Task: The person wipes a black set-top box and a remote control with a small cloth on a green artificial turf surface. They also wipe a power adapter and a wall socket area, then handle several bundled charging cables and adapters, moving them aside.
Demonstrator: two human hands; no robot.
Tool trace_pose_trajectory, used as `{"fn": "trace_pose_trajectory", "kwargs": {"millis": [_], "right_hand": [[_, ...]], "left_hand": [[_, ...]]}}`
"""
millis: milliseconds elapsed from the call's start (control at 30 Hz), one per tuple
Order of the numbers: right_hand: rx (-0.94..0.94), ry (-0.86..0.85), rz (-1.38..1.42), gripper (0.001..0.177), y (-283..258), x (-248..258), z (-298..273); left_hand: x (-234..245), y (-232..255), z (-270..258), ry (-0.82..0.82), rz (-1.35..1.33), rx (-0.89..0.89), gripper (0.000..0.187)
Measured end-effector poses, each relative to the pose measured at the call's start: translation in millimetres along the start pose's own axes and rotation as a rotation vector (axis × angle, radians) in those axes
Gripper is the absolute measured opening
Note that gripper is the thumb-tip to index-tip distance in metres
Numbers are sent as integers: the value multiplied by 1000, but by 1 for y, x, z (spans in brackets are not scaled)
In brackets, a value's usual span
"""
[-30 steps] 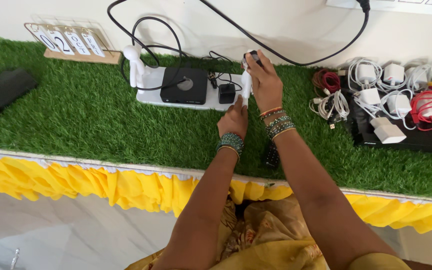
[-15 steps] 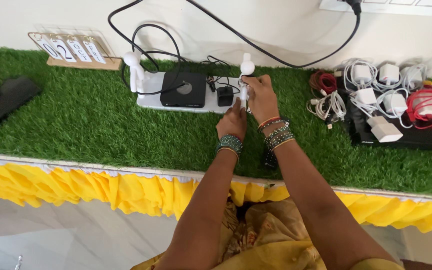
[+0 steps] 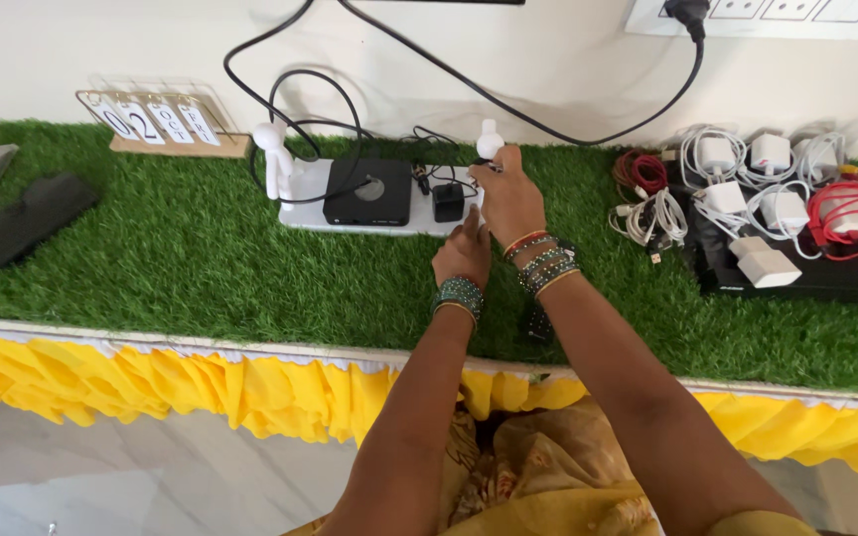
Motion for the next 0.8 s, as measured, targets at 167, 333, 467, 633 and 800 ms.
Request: {"fn": "trace_pose_trajectory", "kwargs": {"millis": [167, 333, 467, 633, 800], "right_hand": [[7, 11, 119, 24, 16, 2, -9], [80, -24, 119, 24, 27, -8, -29], [92, -54, 163, 27, 35, -12, -33], [-151, -108, 182, 40, 83, 6, -10], [-27, 15, 364, 50, 87, 19, 41]], "left_hand": [[1, 1, 2, -46, 16, 25, 46], [2, 0, -1, 1, -8, 17, 40], [7, 1, -1, 40, -47, -14, 33], [9, 4, 0, -57, -38, 51, 45], [17, 8, 0, -48, -30, 45, 46]]}}
Point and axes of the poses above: each hand's wrist, its own z-axis towards the middle knuckle, its own x-axis out of the back of the hand, y = z × x, the point moved 8 cm from there along z, towards the middle knuckle, and after that the axes turned 9 degrees about -x, right-handed, at the moved point
